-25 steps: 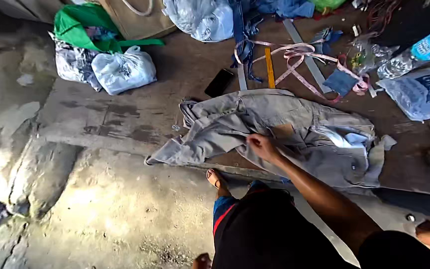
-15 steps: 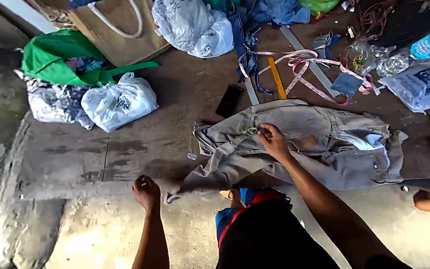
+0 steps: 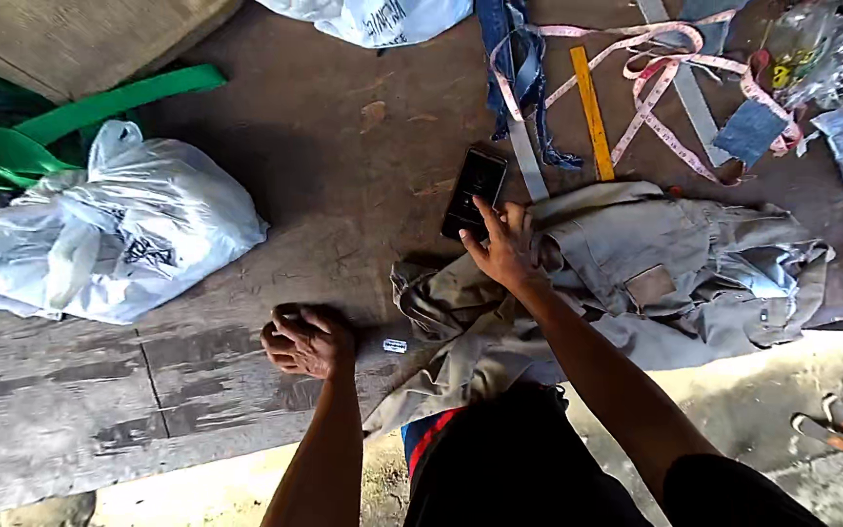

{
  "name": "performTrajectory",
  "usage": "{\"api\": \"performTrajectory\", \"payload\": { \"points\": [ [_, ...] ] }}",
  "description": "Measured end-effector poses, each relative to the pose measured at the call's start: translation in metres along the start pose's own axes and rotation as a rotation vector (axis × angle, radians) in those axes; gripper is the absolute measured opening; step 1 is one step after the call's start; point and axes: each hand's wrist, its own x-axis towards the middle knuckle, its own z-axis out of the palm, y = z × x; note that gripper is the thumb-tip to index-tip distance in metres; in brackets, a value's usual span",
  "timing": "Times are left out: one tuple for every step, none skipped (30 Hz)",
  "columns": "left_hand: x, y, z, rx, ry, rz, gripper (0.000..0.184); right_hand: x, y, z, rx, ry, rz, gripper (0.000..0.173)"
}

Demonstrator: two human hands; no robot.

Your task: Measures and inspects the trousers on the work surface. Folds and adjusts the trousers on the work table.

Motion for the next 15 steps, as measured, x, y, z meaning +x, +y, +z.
{"api": "performTrajectory", "payload": {
  "points": [
    [0.0, 0.001, -0.001, 0.005, -0.004, -0.003, 0.06, 0.002, -0.004, 0.004, 0.009, 0.046, 0.005, 0.061],
    [0.0, 0.001, -0.001, 0.008, -0.004, -0.009, 0.06, 0.004, -0.007, 0.008, 0.02, 0.09, 0.014, 0.061],
    [0.0, 0.001, -0.001, 0.011, -0.004, -0.017, 0.06, 0.005, -0.008, 0.012, 0.032, 0.126, 0.023, 0.06],
    [0.0, 0.001, 0.0, 0.012, -0.004, -0.022, 0.06, 0.005, -0.009, 0.015, 0.042, 0.156, 0.025, 0.057],
    [0.0, 0.0, 0.0, 0.012, -0.007, -0.027, 0.059, 0.004, -0.009, 0.018, 0.038, 0.164, 0.023, 0.055],
    [0.0, 0.0, 0.0, 0.012, -0.008, -0.028, 0.059, 0.003, -0.009, 0.02, 0.019, 0.159, 0.021, 0.053],
    [0.001, 0.0, 0.001, 0.011, -0.01, -0.033, 0.058, 0.002, -0.007, 0.024, -0.015, 0.147, 0.024, 0.051],
    [0.001, 0.0, 0.002, 0.01, -0.006, -0.035, 0.058, 0.001, -0.006, 0.027, -0.044, 0.136, 0.032, 0.052],
    [0.0, -0.001, 0.003, 0.008, -0.003, -0.035, 0.058, 0.0, -0.005, 0.028, -0.05, 0.151, 0.036, 0.052],
    [0.0, -0.001, 0.002, 0.007, 0.001, -0.031, 0.057, 0.0, -0.005, 0.026, -0.036, 0.19, 0.034, 0.054],
    [0.0, 0.0, 0.002, 0.002, 0.004, -0.025, 0.057, 0.002, -0.006, 0.022, -0.018, 0.246, 0.032, 0.055],
    [-0.001, -0.001, 0.001, -0.002, 0.006, -0.016, 0.057, 0.003, -0.006, 0.016, 0.001, 0.297, 0.034, 0.056],
    [-0.001, -0.002, 0.001, -0.009, 0.008, -0.006, 0.057, 0.001, -0.005, 0.011, 0.015, 0.337, 0.046, 0.057],
    [-0.002, -0.002, -0.001, -0.015, 0.005, 0.006, 0.057, -0.002, -0.003, 0.005, 0.026, 0.374, 0.065, 0.058],
    [-0.002, -0.001, -0.002, -0.017, 0.005, 0.015, 0.056, -0.007, -0.002, 0.0, 0.049, 0.404, 0.086, 0.059]
  ]
}}
